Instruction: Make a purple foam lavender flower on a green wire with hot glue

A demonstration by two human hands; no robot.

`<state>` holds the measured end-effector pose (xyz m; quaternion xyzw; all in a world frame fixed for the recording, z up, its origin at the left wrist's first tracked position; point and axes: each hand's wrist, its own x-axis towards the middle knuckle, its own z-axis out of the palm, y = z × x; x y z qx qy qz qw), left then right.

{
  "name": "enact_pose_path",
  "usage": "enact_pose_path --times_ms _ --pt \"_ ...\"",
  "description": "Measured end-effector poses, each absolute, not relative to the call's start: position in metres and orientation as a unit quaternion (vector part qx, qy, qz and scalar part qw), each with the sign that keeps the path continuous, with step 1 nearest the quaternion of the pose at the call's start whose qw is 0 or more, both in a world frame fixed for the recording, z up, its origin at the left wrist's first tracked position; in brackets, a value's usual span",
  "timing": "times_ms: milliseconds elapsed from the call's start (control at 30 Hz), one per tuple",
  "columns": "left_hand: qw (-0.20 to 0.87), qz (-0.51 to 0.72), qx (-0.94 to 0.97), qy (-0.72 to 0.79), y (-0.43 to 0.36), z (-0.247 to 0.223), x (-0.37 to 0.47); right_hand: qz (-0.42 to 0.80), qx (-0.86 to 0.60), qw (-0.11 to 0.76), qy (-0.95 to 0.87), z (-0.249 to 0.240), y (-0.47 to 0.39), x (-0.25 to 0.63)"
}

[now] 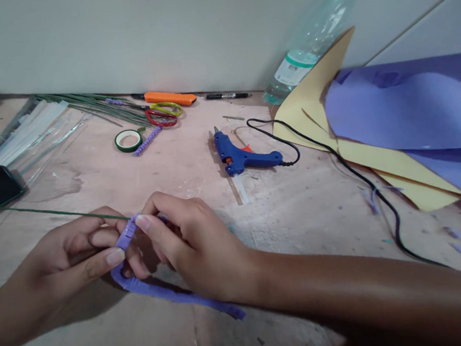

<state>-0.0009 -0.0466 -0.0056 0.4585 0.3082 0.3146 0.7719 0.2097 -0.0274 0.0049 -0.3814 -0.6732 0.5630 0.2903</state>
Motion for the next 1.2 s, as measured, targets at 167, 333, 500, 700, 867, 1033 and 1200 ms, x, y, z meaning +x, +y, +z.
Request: enact_pose_path --times_ms 167,333,500,700,867,1033,1200 --pt "0.762 0.308 0.482 0.303 -0.0447 -0.0066 -0.0014 0.583 -0.374 0.307 -0.653 0.0054 -0.0289 0.2087" --pt "0.740 0.305 0.506 0.321 -0.0455 -0.0078 -0.0036 0.590 -0.368 0.312 -0.647 0.0062 -0.0298 0.2081" --pt "0.736 0.286 0.498 0.358 -0.0470 -0.0067 -0.0058 0.562 -0.381 0.310 -0.665 0.0077 -0.0309 0.2077" --pt "0.761 0.280 0.473 0.344 -0.0491 -0.0045 -0.0099 0.557 -0.378 0.300 -0.675 0.0089 -0.0320 0.2076" --pt "0.737 0.299 0.470 0.383 -0.0492 -0.0029 -0.0085 0.543 -0.379 0.296 -0.688 0.0074 -0.0330 0.2074" --pt "0.695 0.296 0.521 0.397 -0.0476 -0.0024 -0.0070 0.548 -0.386 0.282 -0.687 0.0066 -0.0334 0.2084" --pt "0.695 0.296 0.523 0.394 -0.0497 -0.0038 -0.0090 0.566 -0.344 0.252 -0.706 0.0104 -0.0286 0.2116"
